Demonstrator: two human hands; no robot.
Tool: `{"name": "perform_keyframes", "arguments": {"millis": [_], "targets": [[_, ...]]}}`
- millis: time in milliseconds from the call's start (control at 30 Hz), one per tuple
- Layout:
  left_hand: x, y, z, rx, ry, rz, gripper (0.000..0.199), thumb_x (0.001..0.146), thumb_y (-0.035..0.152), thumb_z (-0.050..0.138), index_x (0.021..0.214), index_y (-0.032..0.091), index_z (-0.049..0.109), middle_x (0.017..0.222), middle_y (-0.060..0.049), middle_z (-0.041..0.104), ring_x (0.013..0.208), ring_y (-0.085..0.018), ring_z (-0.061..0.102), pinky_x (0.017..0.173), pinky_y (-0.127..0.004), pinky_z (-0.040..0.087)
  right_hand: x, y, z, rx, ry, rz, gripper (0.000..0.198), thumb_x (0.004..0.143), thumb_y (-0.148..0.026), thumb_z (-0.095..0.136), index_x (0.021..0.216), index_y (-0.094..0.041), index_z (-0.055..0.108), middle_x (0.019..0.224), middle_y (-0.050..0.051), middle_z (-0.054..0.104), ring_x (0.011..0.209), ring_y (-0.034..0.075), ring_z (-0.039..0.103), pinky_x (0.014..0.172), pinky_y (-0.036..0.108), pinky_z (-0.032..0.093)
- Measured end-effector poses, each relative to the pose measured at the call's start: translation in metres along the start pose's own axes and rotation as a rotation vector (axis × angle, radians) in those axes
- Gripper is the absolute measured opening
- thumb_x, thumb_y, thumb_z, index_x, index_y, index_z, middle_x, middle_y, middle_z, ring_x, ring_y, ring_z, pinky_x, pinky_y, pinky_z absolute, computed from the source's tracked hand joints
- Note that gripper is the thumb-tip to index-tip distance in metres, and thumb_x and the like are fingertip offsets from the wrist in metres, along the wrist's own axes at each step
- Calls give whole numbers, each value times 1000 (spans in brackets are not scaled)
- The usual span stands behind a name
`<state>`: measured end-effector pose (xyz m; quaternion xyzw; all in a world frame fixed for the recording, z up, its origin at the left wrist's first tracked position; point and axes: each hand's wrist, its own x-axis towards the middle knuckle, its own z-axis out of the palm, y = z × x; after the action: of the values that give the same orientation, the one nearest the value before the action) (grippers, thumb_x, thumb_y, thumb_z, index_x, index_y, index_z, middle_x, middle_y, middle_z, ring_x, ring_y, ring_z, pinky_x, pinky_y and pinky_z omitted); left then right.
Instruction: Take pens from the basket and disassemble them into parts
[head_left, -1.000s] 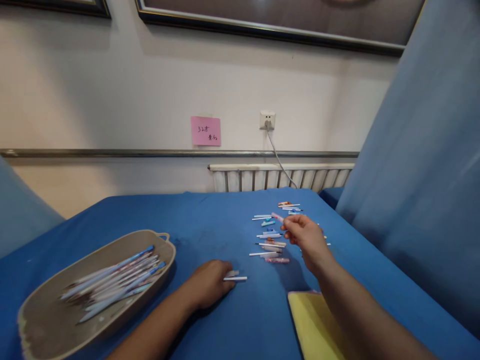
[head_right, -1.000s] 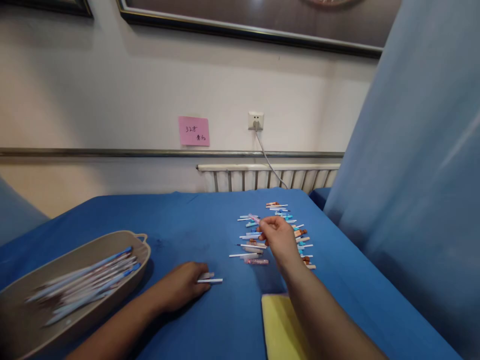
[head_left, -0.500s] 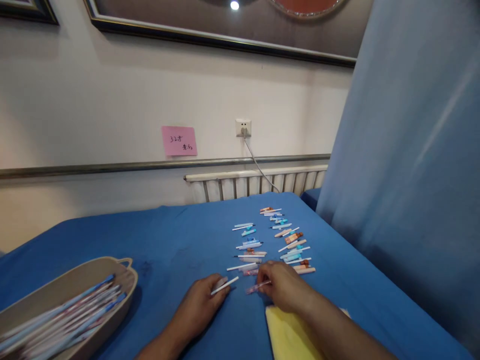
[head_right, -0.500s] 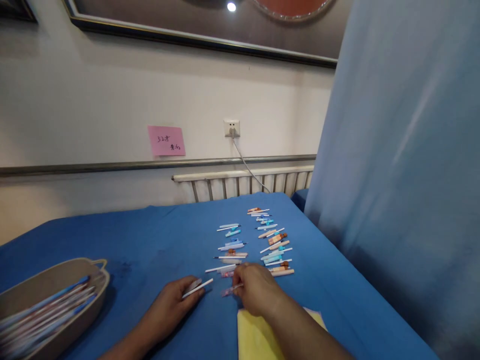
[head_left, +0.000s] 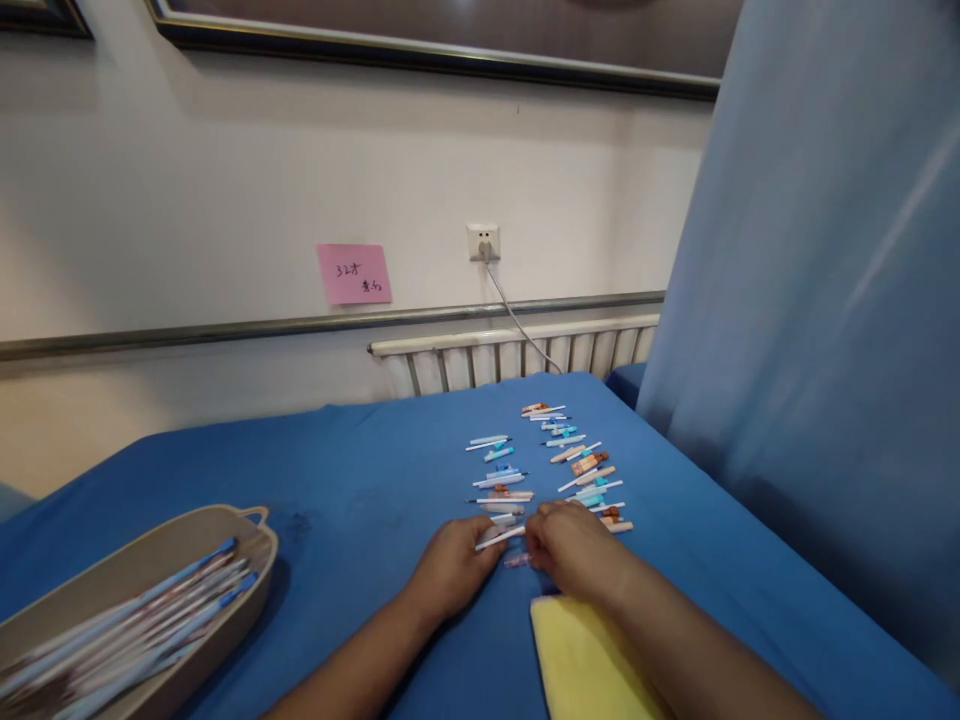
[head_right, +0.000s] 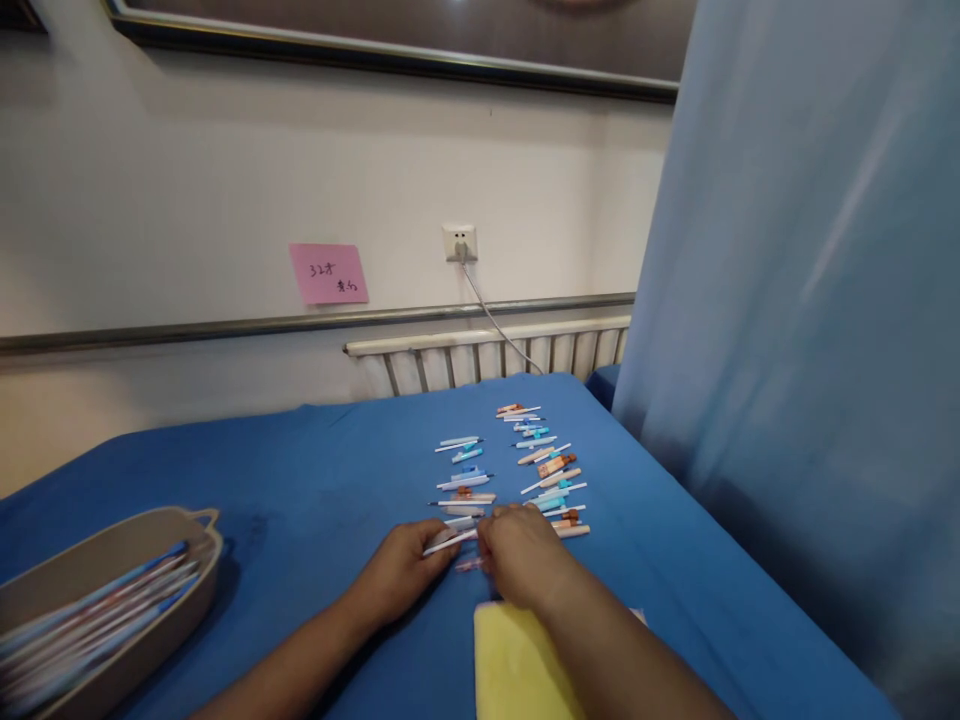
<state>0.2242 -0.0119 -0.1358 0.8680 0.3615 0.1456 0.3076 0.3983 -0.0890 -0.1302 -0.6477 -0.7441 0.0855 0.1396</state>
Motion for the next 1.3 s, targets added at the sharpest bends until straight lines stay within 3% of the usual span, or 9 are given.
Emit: {"name": "perform_keyframes", "arguments": {"millis": [233, 400, 600, 767, 933, 1100, 1300], "targets": [[6, -7, 4, -26, -1, 32, 27, 83, 37, 44, 69, 18, 60, 64, 2, 59, 63, -15, 51, 55, -22, 28, 4, 4, 0, 89, 27, 5, 6, 73, -23, 64, 79, -23, 67, 84, 4, 66, 83, 20, 57, 71, 28, 32], [2, -6, -5, -38, 33, -5, 29, 83, 39, 45, 68, 17, 57, 65, 1, 58, 63, -15, 51, 57, -22, 32, 6, 2, -1, 58, 0, 13, 9, 74, -25, 63, 82, -23, 67, 86, 4, 65, 84, 19, 57, 71, 27, 32], [-18, 4, -21, 127, -17, 7, 29, 86, 44, 41, 92, 20, 56, 78, -1, 62, 70, -17, 55, 59, -23, 35, 3, 5, -7, 74, -21, 46, 15, 75, -27, 63, 89, -22, 65, 91, 3, 64, 87, 19, 56, 73, 26, 33], [-19, 8, -11, 240, -39, 61, 24, 91, 38, 34, 95, 22, 53, 91, -4, 63, 81, -19, 58, 67, -26, 39, -1, 10, -12, 64, 0, 74, 15, 74, -25, 64, 88, -22, 64, 87, 3, 64, 83, 18, 56, 70, 26, 33], [-9, 3, -2, 307, 11, 152, 24, 92, 35, 36, 89, 21, 55, 91, -4, 61, 85, -19, 55, 72, -27, 41, -1, 7, -12, 43, -35, 59, 13, 74, -21, 62, 86, -22, 65, 87, 2, 65, 83, 18, 56, 68, 26, 32], [-6, 0, 0, 270, 33, 240, 18, 89, 31, 44, 94, 22, 59, 94, -4, 61, 92, -19, 53, 80, -29, 41, -1, 7, -12, 42, -38, 83, 12, 73, -19, 63, 84, -22, 65, 85, 2, 66, 81, 17, 57, 66, 26, 32], [-10, -1, -8, 226, 107, 227, 24, 91, 34, 41, 102, 26, 61, 96, -3, 60, 93, -18, 54, 82, -29, 42, -1, 9, -11, 46, -27, 86, 11, 73, -22, 63, 83, -22, 65, 85, 2, 66, 80, 17, 57, 65, 26, 31]]}}
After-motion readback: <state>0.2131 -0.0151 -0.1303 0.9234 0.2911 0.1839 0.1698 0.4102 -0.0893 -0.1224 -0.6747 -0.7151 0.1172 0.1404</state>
